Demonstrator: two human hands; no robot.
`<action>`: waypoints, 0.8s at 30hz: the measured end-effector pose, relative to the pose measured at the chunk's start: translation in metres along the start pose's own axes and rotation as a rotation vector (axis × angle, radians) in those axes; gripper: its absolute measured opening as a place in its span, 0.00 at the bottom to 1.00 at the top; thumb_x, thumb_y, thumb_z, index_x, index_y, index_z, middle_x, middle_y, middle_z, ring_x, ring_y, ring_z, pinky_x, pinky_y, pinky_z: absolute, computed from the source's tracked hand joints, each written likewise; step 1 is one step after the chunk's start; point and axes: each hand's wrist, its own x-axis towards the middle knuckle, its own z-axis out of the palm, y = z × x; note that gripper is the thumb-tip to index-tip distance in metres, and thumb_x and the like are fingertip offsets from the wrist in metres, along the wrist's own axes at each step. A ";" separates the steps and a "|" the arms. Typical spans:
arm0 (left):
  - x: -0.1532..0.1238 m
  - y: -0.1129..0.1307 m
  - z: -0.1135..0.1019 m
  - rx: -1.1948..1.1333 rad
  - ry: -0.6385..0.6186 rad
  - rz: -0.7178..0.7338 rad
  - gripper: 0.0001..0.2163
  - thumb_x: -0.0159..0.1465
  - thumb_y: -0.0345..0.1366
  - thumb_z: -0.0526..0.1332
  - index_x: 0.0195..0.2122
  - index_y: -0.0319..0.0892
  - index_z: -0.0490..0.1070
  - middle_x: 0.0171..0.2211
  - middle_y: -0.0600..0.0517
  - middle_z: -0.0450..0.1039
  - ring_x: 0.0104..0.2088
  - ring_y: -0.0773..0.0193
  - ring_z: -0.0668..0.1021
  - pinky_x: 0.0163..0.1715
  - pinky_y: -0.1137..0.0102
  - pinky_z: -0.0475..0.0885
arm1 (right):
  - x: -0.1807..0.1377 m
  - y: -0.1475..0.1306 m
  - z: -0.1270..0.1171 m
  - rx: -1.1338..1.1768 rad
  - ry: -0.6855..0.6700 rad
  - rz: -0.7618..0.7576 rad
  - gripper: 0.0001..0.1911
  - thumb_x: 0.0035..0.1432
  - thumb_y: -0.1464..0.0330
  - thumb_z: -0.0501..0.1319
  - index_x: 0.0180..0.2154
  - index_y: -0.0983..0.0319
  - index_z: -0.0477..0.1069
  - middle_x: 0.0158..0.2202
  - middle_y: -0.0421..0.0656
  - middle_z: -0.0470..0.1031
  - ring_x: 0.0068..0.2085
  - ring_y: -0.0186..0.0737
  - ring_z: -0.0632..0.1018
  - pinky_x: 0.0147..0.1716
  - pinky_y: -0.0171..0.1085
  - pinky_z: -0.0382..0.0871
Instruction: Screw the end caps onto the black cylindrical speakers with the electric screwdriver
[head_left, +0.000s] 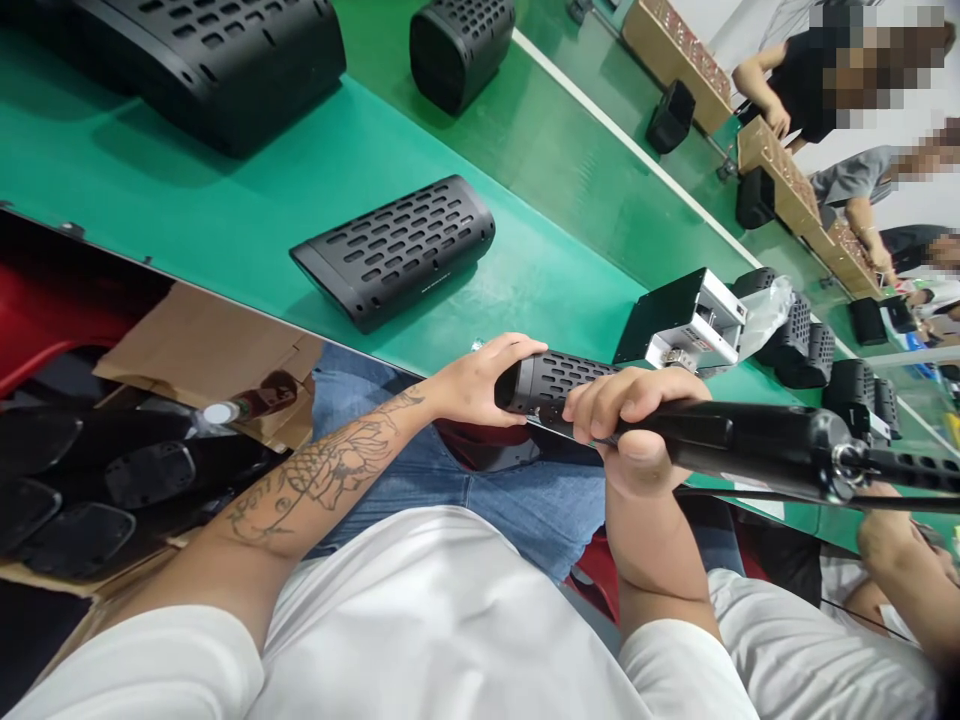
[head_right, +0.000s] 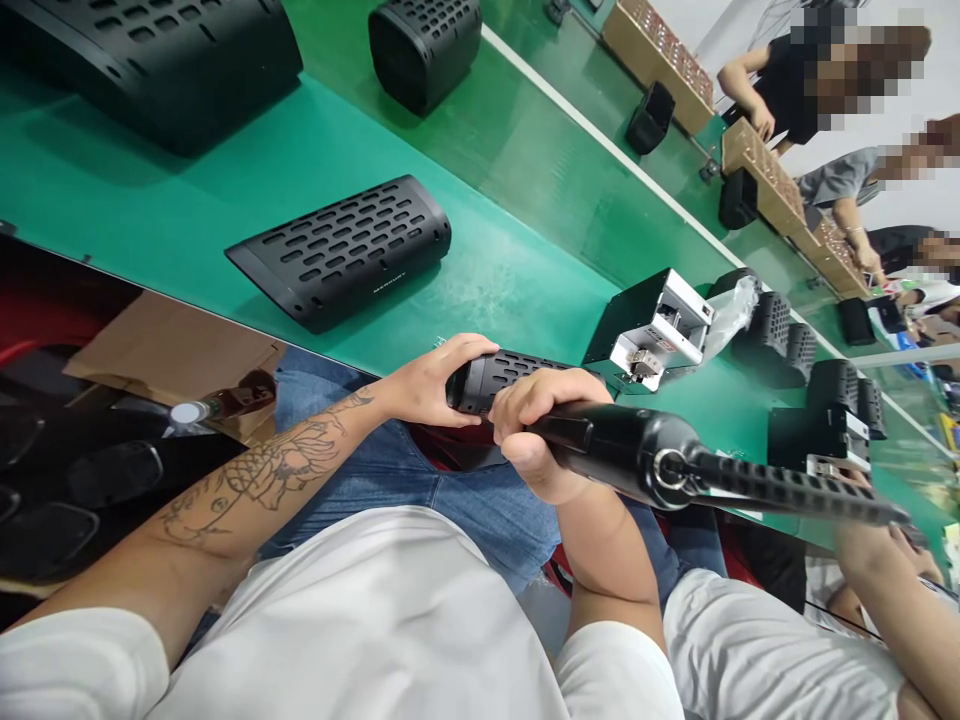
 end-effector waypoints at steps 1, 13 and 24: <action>0.000 0.000 0.000 0.004 0.006 0.004 0.50 0.61 0.46 0.83 0.82 0.50 0.64 0.75 0.36 0.71 0.74 0.36 0.79 0.75 0.44 0.79 | 0.001 0.000 0.000 0.010 -0.006 0.006 0.24 0.65 0.52 0.80 0.33 0.53 0.69 0.20 0.29 0.73 0.14 0.33 0.70 0.20 0.37 0.76; 0.002 -0.001 0.000 0.018 0.010 0.013 0.51 0.60 0.47 0.84 0.82 0.50 0.66 0.74 0.36 0.73 0.73 0.34 0.79 0.75 0.43 0.79 | 0.009 0.017 -0.005 0.141 -0.199 -0.034 0.21 0.65 0.52 0.81 0.37 0.51 0.72 0.20 0.26 0.69 0.12 0.29 0.65 0.16 0.34 0.69; 0.001 -0.009 0.005 0.034 0.042 0.031 0.54 0.59 0.51 0.86 0.83 0.51 0.65 0.74 0.35 0.74 0.73 0.34 0.80 0.74 0.44 0.79 | 0.004 0.016 0.000 0.244 -0.206 0.003 0.21 0.65 0.57 0.81 0.36 0.53 0.70 0.21 0.27 0.71 0.13 0.28 0.65 0.17 0.33 0.69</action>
